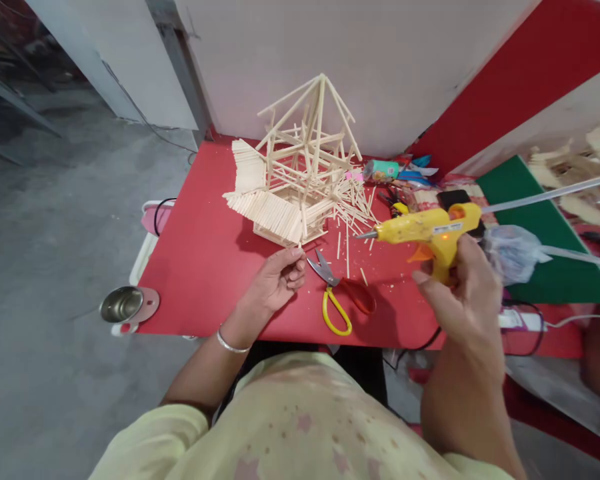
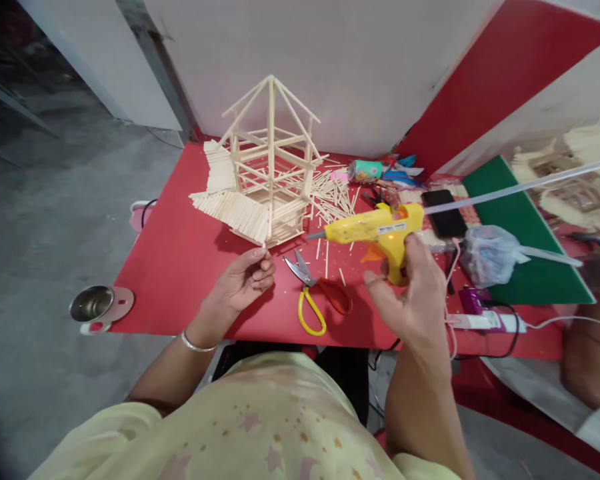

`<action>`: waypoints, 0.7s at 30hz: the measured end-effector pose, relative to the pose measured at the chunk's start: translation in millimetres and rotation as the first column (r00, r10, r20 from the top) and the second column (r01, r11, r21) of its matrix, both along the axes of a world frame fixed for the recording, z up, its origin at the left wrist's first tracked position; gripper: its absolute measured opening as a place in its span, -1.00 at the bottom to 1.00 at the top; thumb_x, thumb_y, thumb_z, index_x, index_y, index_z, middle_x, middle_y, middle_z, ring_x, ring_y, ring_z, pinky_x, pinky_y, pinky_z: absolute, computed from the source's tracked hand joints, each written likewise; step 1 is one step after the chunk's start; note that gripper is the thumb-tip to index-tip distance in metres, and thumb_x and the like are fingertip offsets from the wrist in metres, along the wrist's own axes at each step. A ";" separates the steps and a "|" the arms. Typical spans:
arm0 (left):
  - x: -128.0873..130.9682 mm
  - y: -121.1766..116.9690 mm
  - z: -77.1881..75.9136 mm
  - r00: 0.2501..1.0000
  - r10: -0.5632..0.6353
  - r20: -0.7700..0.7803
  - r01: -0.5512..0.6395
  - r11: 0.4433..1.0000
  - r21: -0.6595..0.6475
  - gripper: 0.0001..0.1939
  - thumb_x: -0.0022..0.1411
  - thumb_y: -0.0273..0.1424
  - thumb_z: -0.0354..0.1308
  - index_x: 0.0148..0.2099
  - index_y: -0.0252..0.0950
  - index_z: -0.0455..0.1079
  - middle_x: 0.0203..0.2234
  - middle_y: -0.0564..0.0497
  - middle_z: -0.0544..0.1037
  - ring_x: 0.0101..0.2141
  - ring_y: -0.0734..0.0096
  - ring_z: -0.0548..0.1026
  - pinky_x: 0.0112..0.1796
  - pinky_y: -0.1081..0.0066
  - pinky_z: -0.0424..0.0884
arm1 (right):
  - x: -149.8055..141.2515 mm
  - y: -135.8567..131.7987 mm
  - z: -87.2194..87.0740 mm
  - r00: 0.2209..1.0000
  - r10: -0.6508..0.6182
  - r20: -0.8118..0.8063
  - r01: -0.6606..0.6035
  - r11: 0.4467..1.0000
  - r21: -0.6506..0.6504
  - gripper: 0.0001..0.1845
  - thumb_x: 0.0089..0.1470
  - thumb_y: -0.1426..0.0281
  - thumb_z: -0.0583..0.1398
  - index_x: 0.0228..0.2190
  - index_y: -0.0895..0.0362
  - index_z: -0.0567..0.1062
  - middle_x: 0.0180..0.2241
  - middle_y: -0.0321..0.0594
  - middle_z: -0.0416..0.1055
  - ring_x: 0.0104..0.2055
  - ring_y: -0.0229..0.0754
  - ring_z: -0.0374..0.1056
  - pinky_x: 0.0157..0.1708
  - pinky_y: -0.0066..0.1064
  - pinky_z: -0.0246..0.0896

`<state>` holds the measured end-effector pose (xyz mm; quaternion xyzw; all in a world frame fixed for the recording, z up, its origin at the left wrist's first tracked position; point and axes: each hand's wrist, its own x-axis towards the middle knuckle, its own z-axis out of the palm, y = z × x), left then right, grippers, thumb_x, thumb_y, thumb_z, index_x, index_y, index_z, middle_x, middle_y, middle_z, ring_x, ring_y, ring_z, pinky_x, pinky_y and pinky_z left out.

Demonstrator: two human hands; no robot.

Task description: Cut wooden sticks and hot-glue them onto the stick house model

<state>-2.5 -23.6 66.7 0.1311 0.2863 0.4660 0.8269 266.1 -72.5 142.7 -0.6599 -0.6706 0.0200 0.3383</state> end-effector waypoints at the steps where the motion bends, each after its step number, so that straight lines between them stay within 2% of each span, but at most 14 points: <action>1: -1.1 0.7 -1.1 1.000 -0.012 0.010 0.012 1.000 -0.002 -0.74 -0.02 -0.39 0.47 -0.38 -0.40 0.46 -0.58 0.11 0.41 -0.64 0.74 0.20 -0.64 0.64 0.08 | -9.6 5.6 11.8 0.993 -0.007 0.115 -0.001 0.998 0.067 -0.58 0.05 -0.01 0.23 -0.21 0.04 0.39 -0.40 -0.31 0.28 -0.42 -0.18 0.24 -0.42 -0.33 0.16; 3: -3.0 2.3 -3.2 0.999 -0.034 0.021 0.033 0.999 0.007 -0.75 -0.01 -0.39 0.46 -0.39 -0.39 0.45 -0.58 0.09 0.42 -0.63 0.73 0.20 -0.63 0.63 0.09 | -28.5 18.6 30.8 0.936 -0.097 0.338 0.028 0.979 0.203 -0.53 0.03 -0.08 0.26 -0.29 0.05 0.38 -0.43 -0.29 0.26 -0.39 -0.17 0.23 -0.43 -0.35 0.05; 4: -3.9 3.3 -4.2 0.999 -0.045 0.025 0.044 0.999 0.015 -0.76 0.00 -0.39 0.45 -0.39 -0.38 0.45 -0.57 0.09 0.43 -0.63 0.72 0.19 -0.63 0.63 0.10 | -37.3 25.1 38.1 0.898 -0.109 0.427 0.011 0.974 0.226 -0.52 0.05 -0.08 0.26 -0.29 0.07 0.39 -0.42 -0.27 0.28 -0.37 -0.17 0.25 -0.44 -0.36 0.01; 8: -6.4 7.8 -6.7 0.995 -0.084 0.051 0.083 0.996 0.037 -0.78 0.02 -0.39 0.43 -0.39 -0.36 0.45 -0.57 0.07 0.44 -0.64 0.71 0.19 -0.62 0.61 0.12 | -60.6 46.3 55.5 0.756 -0.057 0.652 -0.085 0.979 0.184 -0.56 0.16 0.02 0.17 -0.13 0.12 0.44 -0.28 -0.17 0.37 -0.28 -0.17 0.29 -0.44 -0.40 -0.07; 11: -7.9 10.7 -8.1 0.992 -0.100 0.072 0.097 0.994 0.053 -0.78 0.03 -0.39 0.43 -0.41 -0.36 0.44 -0.58 0.08 0.43 -0.63 0.71 0.20 -0.62 0.62 0.09 | -66.2 55.3 61.0 0.689 -0.034 0.724 -0.093 0.987 0.134 -0.54 0.18 0.10 0.15 -0.02 0.14 0.44 -0.19 -0.10 0.40 -0.27 -0.16 0.31 -0.44 -0.40 -0.08; 14: -8.9 12.5 -9.1 0.989 -0.117 0.092 0.111 0.991 0.076 -0.79 0.03 -0.40 0.43 -0.41 -0.37 0.45 -0.58 0.08 0.41 -0.62 0.71 0.20 -0.62 0.62 0.07 | -68.9 60.3 64.1 0.657 -0.005 0.753 -0.111 0.988 0.103 -0.54 0.18 0.14 0.14 0.01 0.14 0.44 -0.16 -0.09 0.42 -0.28 -0.16 0.31 -0.44 -0.40 -0.11; 21: -7.9 14.2 -5.9 0.990 -0.116 0.080 0.108 0.990 0.095 -0.75 0.00 -0.38 0.44 -0.47 -0.38 0.43 -0.60 0.08 0.39 -0.63 0.70 0.18 -0.62 0.59 0.04 | -76.0 65.2 64.4 0.659 0.073 0.749 -0.156 0.987 0.040 -0.53 0.17 0.18 0.11 0.04 0.14 0.44 -0.11 -0.07 0.44 -0.30 -0.18 0.30 -0.44 -0.41 -0.15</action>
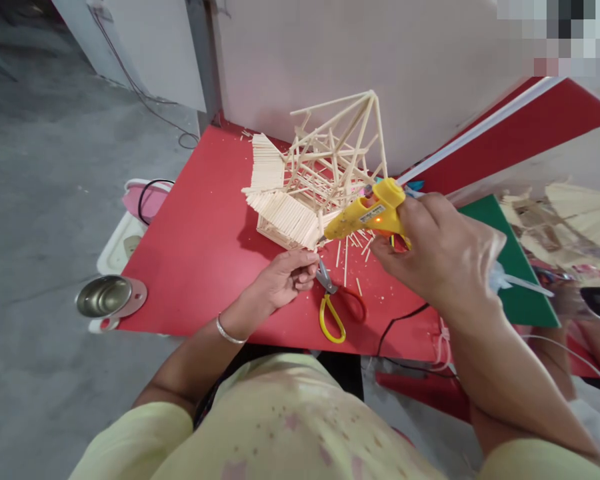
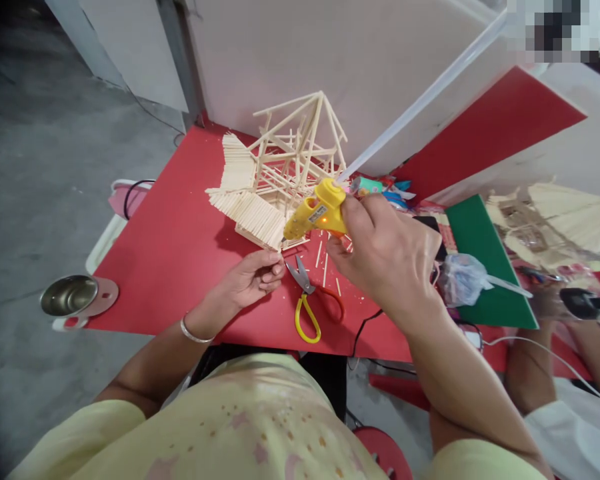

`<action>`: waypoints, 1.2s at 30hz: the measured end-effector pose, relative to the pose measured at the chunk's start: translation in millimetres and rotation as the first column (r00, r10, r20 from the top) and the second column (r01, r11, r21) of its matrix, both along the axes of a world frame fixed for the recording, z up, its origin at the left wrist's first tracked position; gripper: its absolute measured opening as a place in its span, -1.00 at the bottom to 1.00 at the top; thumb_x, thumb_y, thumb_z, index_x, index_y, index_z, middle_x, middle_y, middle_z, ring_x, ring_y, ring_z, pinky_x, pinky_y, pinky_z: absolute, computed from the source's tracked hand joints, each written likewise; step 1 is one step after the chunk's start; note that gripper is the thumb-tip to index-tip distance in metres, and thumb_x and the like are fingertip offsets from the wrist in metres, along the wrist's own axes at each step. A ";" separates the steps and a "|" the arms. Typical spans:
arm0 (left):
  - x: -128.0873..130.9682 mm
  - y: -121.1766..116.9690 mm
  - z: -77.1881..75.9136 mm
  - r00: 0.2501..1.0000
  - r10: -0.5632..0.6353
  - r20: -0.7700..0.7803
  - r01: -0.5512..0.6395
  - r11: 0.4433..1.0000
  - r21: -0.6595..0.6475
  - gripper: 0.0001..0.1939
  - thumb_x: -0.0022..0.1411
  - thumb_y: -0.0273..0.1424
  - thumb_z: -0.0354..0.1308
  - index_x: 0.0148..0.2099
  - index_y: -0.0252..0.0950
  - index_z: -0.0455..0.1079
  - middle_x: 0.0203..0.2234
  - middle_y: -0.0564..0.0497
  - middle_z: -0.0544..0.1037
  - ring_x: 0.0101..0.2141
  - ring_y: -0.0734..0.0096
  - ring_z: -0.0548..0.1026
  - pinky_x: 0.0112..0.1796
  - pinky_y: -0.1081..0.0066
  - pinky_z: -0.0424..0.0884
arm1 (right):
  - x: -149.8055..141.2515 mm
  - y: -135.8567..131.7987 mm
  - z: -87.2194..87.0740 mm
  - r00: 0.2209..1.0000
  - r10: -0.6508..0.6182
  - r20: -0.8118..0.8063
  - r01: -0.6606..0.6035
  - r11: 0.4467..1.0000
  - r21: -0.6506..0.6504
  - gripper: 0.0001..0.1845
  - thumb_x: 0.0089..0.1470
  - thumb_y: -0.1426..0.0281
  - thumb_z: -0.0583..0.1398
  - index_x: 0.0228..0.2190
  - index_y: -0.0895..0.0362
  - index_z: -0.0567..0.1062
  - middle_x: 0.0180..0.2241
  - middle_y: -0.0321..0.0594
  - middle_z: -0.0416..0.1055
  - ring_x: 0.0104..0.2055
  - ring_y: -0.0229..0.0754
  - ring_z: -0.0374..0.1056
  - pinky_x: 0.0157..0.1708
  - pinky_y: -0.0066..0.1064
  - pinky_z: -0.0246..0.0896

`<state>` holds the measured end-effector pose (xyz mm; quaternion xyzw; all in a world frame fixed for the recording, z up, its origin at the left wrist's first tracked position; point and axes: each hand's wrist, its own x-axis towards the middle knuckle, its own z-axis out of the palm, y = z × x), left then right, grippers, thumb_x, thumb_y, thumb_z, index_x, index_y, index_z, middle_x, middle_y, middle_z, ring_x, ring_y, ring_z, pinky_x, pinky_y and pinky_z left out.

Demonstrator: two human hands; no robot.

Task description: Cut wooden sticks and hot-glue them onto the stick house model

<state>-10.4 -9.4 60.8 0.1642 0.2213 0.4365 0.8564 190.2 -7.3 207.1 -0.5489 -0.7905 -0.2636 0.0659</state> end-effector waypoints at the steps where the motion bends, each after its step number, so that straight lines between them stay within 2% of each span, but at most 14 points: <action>1: 0.3 0.2 0.5 1.000 -0.005 -0.003 0.005 1.000 -0.001 -0.75 0.00 -0.38 0.44 -0.47 -0.38 0.43 -0.61 0.08 0.39 -0.63 0.70 0.18 -0.62 0.59 0.03 | -0.7 0.4 0.0 1.000 -0.001 0.003 0.001 1.000 0.000 -0.53 0.17 0.18 0.11 0.04 0.15 0.43 -0.12 -0.07 0.43 -0.30 -0.17 0.30 -0.44 -0.41 -0.14; 9: 0.2 0.3 2.1 1.000 0.007 -0.001 -0.007 1.000 -0.024 -0.75 -0.04 -0.39 0.45 -0.47 -0.38 0.43 -0.61 0.08 0.39 -0.62 0.69 0.19 -0.62 0.60 0.01 | -5.3 2.8 2.2 0.999 -0.023 0.028 0.023 1.000 -0.003 -0.58 0.13 0.23 0.11 -0.02 0.14 0.45 -0.23 -0.13 0.41 -0.35 -0.20 0.27 -0.45 -0.41 -0.15; 15: 0.1 2.9 2.4 1.000 -0.015 0.005 0.016 1.000 -0.019 -0.74 -0.03 -0.38 0.45 -0.48 -0.38 0.42 -0.63 0.09 0.35 -0.64 0.71 0.14 -0.62 0.60 -0.01 | -5.5 3.6 0.4 1.000 -0.022 0.009 0.022 1.000 -0.018 -0.57 0.14 0.23 0.11 0.00 0.15 0.44 -0.20 -0.11 0.42 -0.32 -0.17 0.29 -0.45 -0.40 -0.14; 21: 1.2 7.2 1.0 0.999 -0.030 0.017 0.030 0.999 -0.040 -0.74 -0.03 -0.39 0.44 -0.47 -0.39 0.42 -0.62 0.08 0.37 -0.64 0.71 0.17 -0.63 0.61 0.01 | -4.5 3.6 0.5 0.998 0.003 0.062 -0.004 1.000 0.012 -0.54 0.15 0.25 0.11 0.05 0.14 0.43 -0.15 -0.08 0.47 -0.30 -0.17 0.33 -0.46 -0.38 -0.21; 27: 0.1 9.3 1.7 0.998 -0.047 0.046 0.050 0.997 -0.058 -0.73 -0.04 -0.40 0.46 -0.47 -0.40 0.41 -0.62 0.09 0.37 -0.63 0.70 0.17 -0.64 0.62 0.01 | -1.0 4.1 -0.9 0.991 0.019 0.135 -0.026 0.998 0.051 -0.51 0.14 0.27 0.12 0.08 0.16 0.41 -0.13 -0.07 0.47 -0.28 -0.16 0.32 -0.45 -0.39 -0.16; 36: 0.4 11.8 5.7 0.996 -0.058 0.067 0.063 0.995 -0.082 -0.74 -0.03 -0.41 0.45 -0.45 -0.42 0.42 -0.61 0.10 0.38 -0.65 0.73 0.13 -0.64 0.63 0.02 | -0.5 3.8 -2.3 0.988 0.007 0.151 -0.024 0.993 0.114 -0.52 0.12 0.27 0.13 0.06 0.15 0.43 -0.15 -0.10 0.50 -0.35 -0.20 0.27 -0.46 -0.35 -0.30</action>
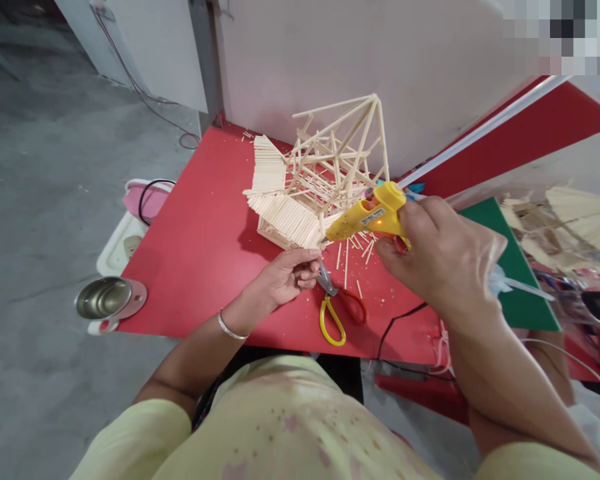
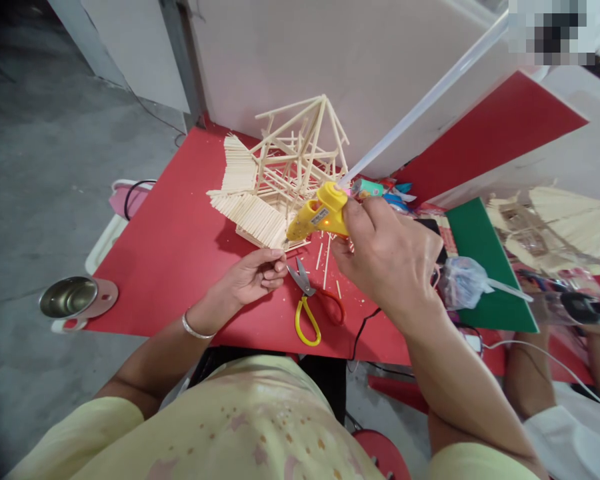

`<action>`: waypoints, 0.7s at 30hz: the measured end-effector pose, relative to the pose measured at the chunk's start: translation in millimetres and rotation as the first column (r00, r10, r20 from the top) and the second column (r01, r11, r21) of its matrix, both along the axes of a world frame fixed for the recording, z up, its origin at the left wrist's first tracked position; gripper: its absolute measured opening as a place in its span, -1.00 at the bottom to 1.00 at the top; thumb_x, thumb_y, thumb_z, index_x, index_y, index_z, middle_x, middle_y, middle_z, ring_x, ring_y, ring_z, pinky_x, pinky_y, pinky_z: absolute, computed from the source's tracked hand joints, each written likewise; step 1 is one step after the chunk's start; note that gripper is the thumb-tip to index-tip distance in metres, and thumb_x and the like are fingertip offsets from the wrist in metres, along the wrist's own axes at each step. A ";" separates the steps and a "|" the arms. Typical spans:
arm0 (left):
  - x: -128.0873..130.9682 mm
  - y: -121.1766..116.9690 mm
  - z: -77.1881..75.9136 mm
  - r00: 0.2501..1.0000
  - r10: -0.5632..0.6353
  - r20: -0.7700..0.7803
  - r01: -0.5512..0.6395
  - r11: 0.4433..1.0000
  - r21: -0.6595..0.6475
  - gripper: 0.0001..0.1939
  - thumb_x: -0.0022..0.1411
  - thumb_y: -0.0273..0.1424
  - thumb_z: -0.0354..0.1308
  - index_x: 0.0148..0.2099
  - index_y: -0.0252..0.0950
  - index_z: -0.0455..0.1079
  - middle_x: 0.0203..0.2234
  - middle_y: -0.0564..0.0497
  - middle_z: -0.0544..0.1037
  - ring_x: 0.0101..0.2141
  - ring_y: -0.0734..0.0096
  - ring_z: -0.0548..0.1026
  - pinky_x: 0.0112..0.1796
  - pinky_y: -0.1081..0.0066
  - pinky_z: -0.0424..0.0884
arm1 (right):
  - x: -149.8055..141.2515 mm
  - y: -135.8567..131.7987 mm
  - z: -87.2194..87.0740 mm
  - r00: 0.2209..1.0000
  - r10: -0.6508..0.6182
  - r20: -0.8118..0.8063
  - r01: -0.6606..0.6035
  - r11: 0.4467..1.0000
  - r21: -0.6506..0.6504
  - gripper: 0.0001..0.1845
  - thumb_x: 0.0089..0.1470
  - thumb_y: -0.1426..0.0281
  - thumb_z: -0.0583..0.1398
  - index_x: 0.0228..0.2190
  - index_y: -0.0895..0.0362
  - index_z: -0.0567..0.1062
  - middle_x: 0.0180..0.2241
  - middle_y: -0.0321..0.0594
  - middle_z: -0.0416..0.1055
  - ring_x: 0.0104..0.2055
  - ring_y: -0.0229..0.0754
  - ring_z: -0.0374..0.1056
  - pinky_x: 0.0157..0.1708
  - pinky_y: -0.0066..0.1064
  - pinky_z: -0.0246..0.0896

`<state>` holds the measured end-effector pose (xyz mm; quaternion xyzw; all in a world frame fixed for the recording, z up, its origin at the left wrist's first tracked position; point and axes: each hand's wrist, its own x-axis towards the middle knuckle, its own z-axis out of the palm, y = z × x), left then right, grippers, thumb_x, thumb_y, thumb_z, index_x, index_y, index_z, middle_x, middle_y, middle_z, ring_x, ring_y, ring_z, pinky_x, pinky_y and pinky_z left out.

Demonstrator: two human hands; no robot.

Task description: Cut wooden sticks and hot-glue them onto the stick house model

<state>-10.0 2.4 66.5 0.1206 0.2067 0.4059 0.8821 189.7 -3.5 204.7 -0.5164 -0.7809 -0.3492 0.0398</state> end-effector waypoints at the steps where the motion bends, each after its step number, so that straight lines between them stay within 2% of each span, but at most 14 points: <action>1: 0.1 0.2 0.1 1.000 -0.002 0.003 0.002 1.000 -0.004 -0.75 -0.03 -0.42 0.45 -0.44 -0.42 0.42 -0.60 0.10 0.39 -0.65 0.74 0.13 -0.64 0.63 0.03 | -0.1 -0.2 -0.1 1.000 -0.004 0.000 0.004 1.000 0.002 -0.52 0.12 0.27 0.13 0.06 0.15 0.43 -0.15 -0.10 0.50 -0.36 -0.21 0.26 -0.46 -0.35 -0.31; 11: 1.0 3.1 -1.1 1.000 0.005 0.002 -0.005 1.000 -0.028 -0.76 -0.01 -0.40 0.44 -0.40 -0.43 0.47 -0.61 0.11 0.39 -0.66 0.76 0.14 -0.65 0.65 0.04 | -0.3 -0.1 -0.9 1.000 -0.020 -0.005 0.020 1.000 0.008 -0.55 0.12 0.25 0.13 0.01 0.16 0.46 -0.16 -0.08 0.49 -0.37 -0.20 0.25 -0.46 -0.35 -0.28; 16: -1.3 3.5 -3.4 1.000 -0.011 0.015 0.011 0.999 -0.035 -0.75 0.01 -0.33 0.40 -0.38 -0.44 0.51 -0.61 0.07 0.41 -0.64 0.68 0.21 -0.65 0.60 0.06 | 0.6 0.1 -1.5 1.000 -0.014 0.007 0.013 0.999 0.030 -0.55 0.13 0.25 0.13 0.01 0.17 0.47 -0.16 -0.07 0.49 -0.36 -0.20 0.27 -0.45 -0.36 -0.26; 21: -2.6 1.5 -3.9 1.000 -0.019 -0.004 0.018 0.999 -0.034 -0.79 -0.02 -0.40 0.37 -0.34 -0.46 0.53 -0.57 0.04 0.45 -0.63 0.66 0.24 -0.63 0.59 0.09 | -0.6 -0.9 -0.6 1.000 0.004 0.008 -0.005 0.999 0.044 -0.60 0.15 0.25 0.12 -0.04 0.17 0.49 -0.22 -0.11 0.50 -0.40 -0.22 0.24 -0.46 -0.34 -0.31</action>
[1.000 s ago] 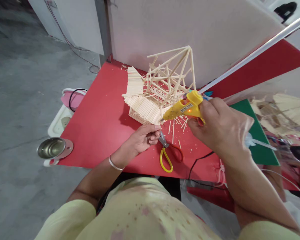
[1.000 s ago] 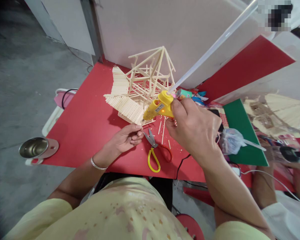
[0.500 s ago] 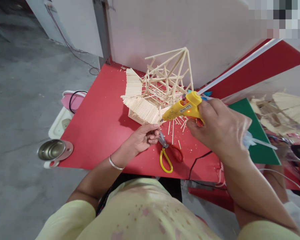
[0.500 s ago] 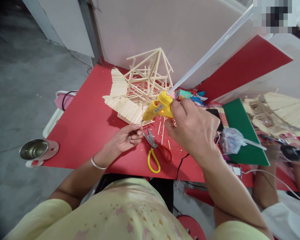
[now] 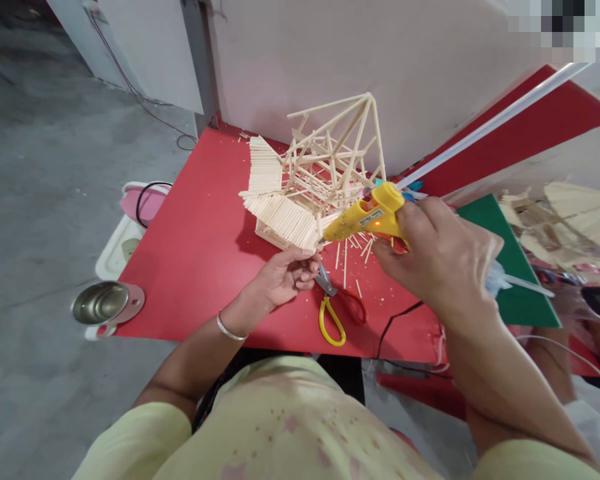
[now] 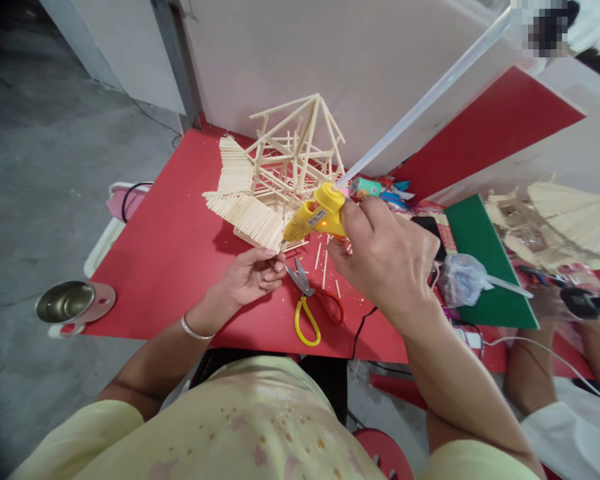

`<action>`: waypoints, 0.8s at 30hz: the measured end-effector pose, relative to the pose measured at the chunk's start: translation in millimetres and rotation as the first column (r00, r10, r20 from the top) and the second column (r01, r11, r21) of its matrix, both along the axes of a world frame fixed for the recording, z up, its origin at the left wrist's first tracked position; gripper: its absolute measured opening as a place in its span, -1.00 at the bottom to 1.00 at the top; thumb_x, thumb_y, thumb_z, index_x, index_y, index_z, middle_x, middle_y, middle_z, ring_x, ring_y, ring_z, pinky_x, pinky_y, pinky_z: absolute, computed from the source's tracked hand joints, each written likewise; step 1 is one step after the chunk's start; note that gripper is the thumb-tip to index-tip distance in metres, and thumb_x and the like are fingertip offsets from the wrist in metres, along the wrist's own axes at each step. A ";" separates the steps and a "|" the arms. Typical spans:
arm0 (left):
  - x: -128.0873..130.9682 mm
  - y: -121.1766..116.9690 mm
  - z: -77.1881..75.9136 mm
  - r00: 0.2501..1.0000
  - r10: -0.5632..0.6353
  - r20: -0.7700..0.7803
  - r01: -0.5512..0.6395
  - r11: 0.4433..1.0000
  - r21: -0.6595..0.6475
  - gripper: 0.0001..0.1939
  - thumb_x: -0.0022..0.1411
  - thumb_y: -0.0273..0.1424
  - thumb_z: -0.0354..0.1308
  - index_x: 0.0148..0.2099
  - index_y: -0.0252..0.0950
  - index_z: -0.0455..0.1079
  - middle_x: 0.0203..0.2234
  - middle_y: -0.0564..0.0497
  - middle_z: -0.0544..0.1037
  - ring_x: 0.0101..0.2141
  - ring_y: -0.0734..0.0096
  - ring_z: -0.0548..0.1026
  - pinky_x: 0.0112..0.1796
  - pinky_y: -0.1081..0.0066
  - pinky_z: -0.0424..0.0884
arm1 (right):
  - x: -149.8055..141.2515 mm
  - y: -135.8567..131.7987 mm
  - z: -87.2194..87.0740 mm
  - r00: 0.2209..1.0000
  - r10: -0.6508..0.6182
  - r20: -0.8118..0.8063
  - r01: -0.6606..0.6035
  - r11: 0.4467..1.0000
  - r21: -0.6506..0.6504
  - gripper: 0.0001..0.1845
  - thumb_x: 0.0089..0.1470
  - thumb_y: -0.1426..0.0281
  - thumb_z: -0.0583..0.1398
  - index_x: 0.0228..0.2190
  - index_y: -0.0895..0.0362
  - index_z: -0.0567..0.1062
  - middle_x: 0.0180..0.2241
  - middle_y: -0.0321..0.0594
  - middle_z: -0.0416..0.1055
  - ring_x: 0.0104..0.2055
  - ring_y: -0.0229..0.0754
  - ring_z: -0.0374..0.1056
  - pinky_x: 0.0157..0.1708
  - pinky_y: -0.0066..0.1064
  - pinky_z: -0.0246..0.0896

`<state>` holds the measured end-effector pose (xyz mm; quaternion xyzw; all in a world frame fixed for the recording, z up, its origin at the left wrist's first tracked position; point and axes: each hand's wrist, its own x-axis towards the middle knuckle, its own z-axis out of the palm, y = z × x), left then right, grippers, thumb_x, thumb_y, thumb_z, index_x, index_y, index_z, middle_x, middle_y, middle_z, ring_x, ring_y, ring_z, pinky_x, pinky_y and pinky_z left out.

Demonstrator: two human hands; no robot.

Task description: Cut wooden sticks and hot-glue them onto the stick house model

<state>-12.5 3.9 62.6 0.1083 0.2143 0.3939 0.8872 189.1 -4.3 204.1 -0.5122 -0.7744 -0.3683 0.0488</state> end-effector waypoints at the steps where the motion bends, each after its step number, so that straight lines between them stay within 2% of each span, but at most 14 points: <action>1: 0.2 -0.4 0.4 1.000 0.001 -0.005 -0.001 1.000 -0.003 -0.79 -0.04 -0.42 0.38 -0.34 -0.45 0.53 -0.57 0.04 0.45 -0.63 0.67 0.24 -0.63 0.59 0.09 | -0.4 -0.3 0.3 1.000 -0.002 -0.003 0.002 1.000 -0.006 -0.61 0.14 0.25 0.13 -0.05 0.17 0.49 -0.23 -0.11 0.49 -0.40 -0.22 0.24 -0.46 -0.34 -0.31; 8: 1.6 -1.1 2.7 1.000 0.004 -0.029 -0.003 0.999 0.038 -0.82 -0.07 -0.44 0.40 -0.44 -0.43 0.48 -0.58 0.05 0.44 -0.63 0.70 0.24 -0.63 0.61 0.07 | -1.0 -1.3 -0.7 0.999 -0.010 -0.032 0.008 0.998 -0.057 -0.58 0.12 0.26 0.12 -0.02 0.16 0.46 -0.22 -0.11 0.46 -0.39 -0.22 0.22 -0.45 -0.35 -0.28; 15: 1.1 -2.4 -1.7 0.998 0.035 -0.055 -0.030 0.995 0.091 -0.76 -0.09 -0.40 0.45 -0.39 -0.43 0.51 -0.57 0.04 0.48 -0.63 0.67 0.29 -0.64 0.59 0.09 | -3.3 -2.2 -0.4 0.999 0.033 -0.023 -0.035 0.998 -0.058 -0.57 0.10 0.27 0.12 -0.02 0.14 0.48 -0.25 -0.13 0.46 -0.37 -0.21 0.23 -0.45 -0.35 -0.31; 24: 4.1 -3.2 -6.6 0.994 0.069 -0.081 -0.058 0.988 0.140 -0.72 -0.08 -0.41 0.50 -0.39 -0.42 0.48 -0.58 0.03 0.48 -0.64 0.69 0.27 -0.63 0.59 0.07 | -3.7 -3.2 0.4 1.000 0.021 0.011 -0.020 0.996 -0.083 -0.55 0.07 0.27 0.14 -0.01 0.14 0.48 -0.25 -0.12 0.46 -0.36 -0.19 0.26 -0.44 -0.34 -0.32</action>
